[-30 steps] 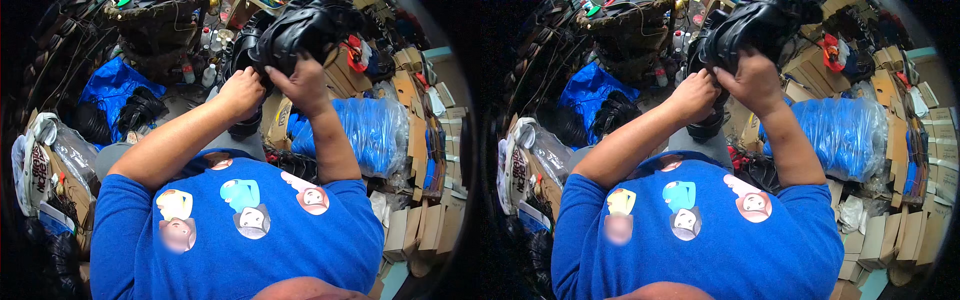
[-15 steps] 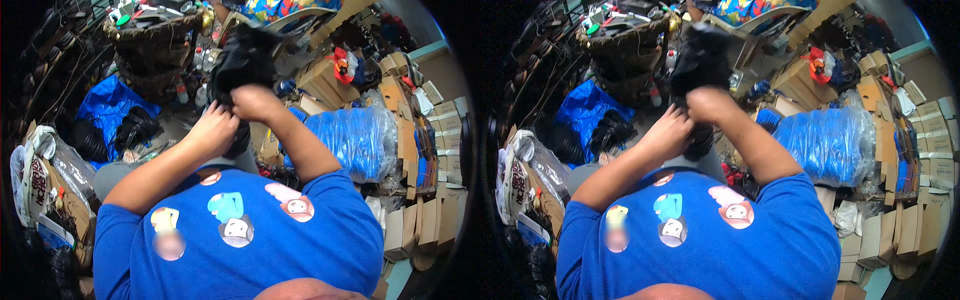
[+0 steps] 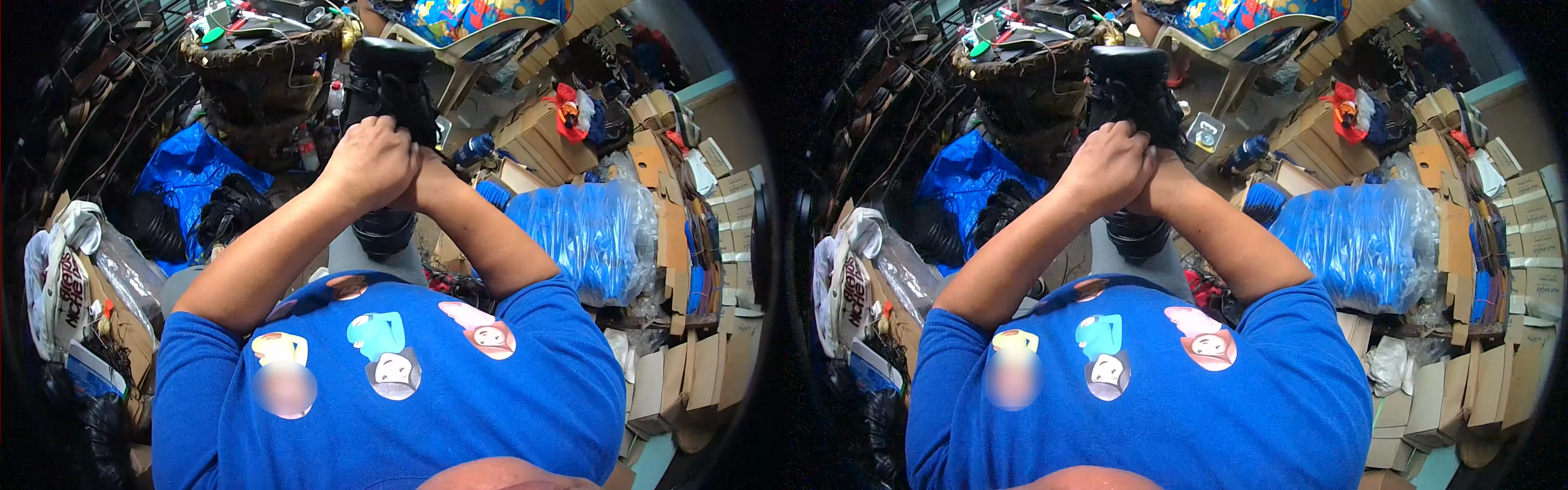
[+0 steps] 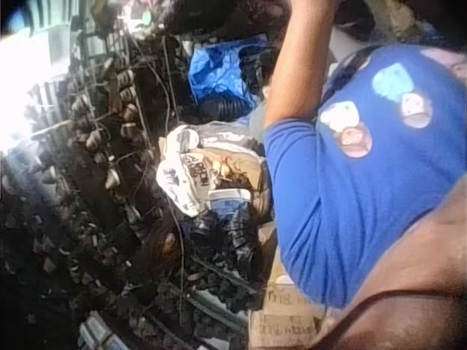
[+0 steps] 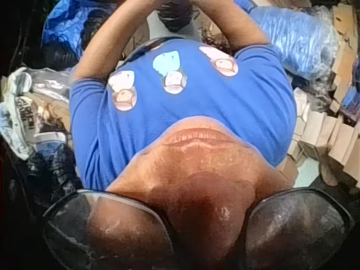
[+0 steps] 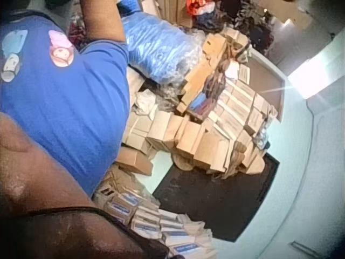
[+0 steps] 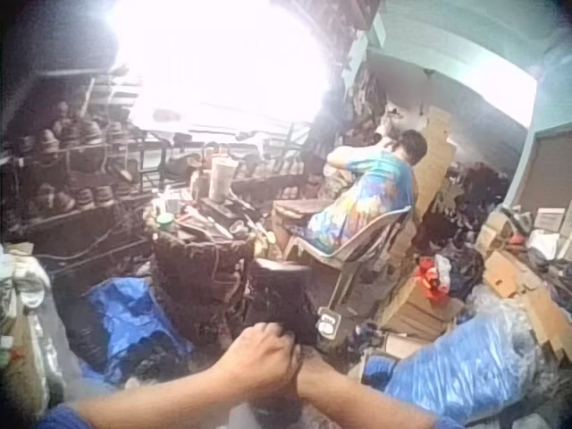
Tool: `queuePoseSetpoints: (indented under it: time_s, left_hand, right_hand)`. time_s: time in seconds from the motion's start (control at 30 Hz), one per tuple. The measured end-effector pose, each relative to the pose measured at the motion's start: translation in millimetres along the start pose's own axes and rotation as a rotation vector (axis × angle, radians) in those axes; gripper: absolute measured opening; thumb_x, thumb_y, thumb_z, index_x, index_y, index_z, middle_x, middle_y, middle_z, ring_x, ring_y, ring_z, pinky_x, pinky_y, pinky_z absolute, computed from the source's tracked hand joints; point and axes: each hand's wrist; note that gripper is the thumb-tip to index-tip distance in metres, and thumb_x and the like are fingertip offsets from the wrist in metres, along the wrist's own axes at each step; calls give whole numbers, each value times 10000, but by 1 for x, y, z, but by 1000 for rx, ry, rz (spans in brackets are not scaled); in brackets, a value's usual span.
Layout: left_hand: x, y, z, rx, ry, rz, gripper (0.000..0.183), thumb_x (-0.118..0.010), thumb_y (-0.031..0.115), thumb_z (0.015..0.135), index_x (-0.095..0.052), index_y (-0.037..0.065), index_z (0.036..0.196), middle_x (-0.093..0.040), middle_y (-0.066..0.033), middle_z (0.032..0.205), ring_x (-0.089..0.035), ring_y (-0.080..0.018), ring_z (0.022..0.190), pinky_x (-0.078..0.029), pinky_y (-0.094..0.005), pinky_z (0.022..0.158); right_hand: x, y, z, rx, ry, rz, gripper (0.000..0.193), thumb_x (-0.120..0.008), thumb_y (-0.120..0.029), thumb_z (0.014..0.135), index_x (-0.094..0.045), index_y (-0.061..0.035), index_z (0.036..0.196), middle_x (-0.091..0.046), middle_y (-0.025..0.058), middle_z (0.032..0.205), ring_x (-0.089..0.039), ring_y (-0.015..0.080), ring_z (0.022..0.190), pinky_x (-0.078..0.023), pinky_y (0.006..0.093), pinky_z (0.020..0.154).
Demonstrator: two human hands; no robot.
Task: Bundling black shoe uppers together by threading a long black cord through them.
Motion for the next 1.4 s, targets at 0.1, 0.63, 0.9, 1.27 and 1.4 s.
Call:
queuePoseSetpoints:
  time_s: [0.1, 0.63, 0.9, 1.27, 1.4]
  left_hand:
    - [-3, -1, 11, 17, -144, -140, 322, -394, 224, 805, -575, -36, 745, -577, -226, 785, -549, -381, 782, -426, -444, 751]
    - [11, -30, 31, -36, -664, 131, 279, -470, 155, 742, -639, 0, 902, -601, -211, 951, -582, -268, 924, -447, -329, 804]
    - [-17, -94, 20, 35, -596, 563, 252, -485, 153, 775, -645, 30, 925, -609, -163, 986, -584, -237, 927, -439, -322, 821]
    - [56, -132, -82, -288, -613, 1513, 218, -489, 180, 807, -657, 76, 901, -633, -75, 957, -609, -218, 855, -474, -339, 748]
    - [56, -146, -108, -488, -732, 1901, 219, -486, 181, 819, -639, 67, 925, -630, -78, 953, -607, -211, 842, -479, -334, 745]
  right_hand:
    - [-13, 1, -5, 40, 235, -5, 246, -556, -331, 741, -619, -151, 897, -626, 119, 883, -586, 320, 840, -465, 388, 756]
    - [-143, 83, -33, -690, -116, 1436, 756, -223, -651, 831, -336, -84, 1317, -328, 91, 1360, -281, 200, 1246, -147, 377, 1026]
    - [-122, 31, -11, -293, 147, 1990, 603, -326, -500, 885, -387, -33, 1262, -461, 120, 1244, -454, 230, 1135, -352, 346, 965]
    - [-32, -10, 71, 366, -17, 1716, 441, -486, -283, 859, -413, -77, 1242, -498, 62, 1130, -466, 169, 1061, -371, 293, 893]
    - [-50, -45, 110, 3, -219, 1786, 525, -594, -235, 761, -418, -53, 1221, -516, 74, 1144, -480, 193, 1066, -389, 319, 891]
Point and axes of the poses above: each hand's wrist, its own z-axis towards the middle knuckle, its own x-axis out of the back of the hand, y = z × x
